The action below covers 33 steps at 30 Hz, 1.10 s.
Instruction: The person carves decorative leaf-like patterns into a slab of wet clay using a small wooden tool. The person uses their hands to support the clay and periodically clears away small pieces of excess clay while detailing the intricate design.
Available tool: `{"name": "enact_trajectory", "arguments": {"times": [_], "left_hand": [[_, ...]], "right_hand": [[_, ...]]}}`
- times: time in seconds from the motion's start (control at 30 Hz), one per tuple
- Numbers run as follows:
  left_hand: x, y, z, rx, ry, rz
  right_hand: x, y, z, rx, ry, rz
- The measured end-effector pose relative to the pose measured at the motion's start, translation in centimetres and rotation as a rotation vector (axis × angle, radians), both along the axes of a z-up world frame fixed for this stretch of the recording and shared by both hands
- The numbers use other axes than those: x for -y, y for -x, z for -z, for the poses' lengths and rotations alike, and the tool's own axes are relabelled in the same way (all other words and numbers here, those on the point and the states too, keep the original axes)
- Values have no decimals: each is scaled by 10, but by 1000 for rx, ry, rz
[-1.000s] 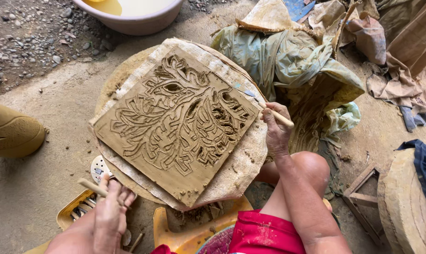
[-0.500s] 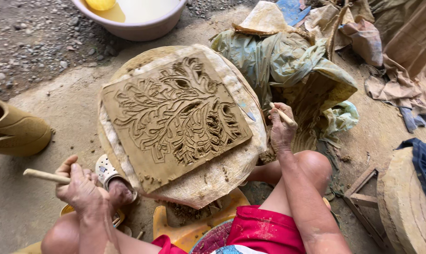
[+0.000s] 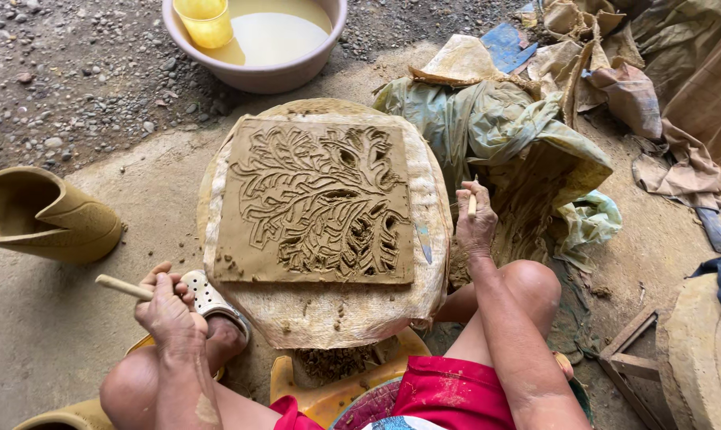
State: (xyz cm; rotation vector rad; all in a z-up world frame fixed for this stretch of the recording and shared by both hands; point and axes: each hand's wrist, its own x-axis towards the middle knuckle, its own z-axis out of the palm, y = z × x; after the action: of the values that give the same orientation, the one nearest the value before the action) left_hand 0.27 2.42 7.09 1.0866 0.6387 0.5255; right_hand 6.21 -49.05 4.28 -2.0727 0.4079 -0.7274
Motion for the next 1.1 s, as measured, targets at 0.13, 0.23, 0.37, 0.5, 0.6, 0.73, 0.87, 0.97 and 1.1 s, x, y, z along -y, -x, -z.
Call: {"name": "enact_trajectory", "arguments": {"times": [0.13, 0.23, 0.37, 0.5, 0.6, 0.73, 0.87, 0.97, 1.1], "left_hand": [[4, -5, 1, -27, 46, 18], [8, -7, -1, 32, 118, 4], [16, -10, 0, -66, 1, 17], [23, -15, -1, -131, -40, 10], [25, -15, -4, -236, -122, 37], [30, -11, -1, -465, -162, 124], [40, -17, 23, -608, -237, 241], [41, -28, 48, -661, -296, 258], [26, -48, 77, -761, -331, 251]], "right_hand": [[0, -3, 0, 52, 13, -28], [-2, -7, 1, 20, 10, -24], [-7, -12, 1, 11, -31, -51], [-12, -13, -4, 50, 18, -64], [-14, -10, -8, 14, -33, -53], [-13, -8, -11, 42, -22, -18], [-9, -2, -15, 70, -32, 4], [-5, 4, -20, 90, -8, 1], [-1, 12, -25, 156, 20, -47]]}}
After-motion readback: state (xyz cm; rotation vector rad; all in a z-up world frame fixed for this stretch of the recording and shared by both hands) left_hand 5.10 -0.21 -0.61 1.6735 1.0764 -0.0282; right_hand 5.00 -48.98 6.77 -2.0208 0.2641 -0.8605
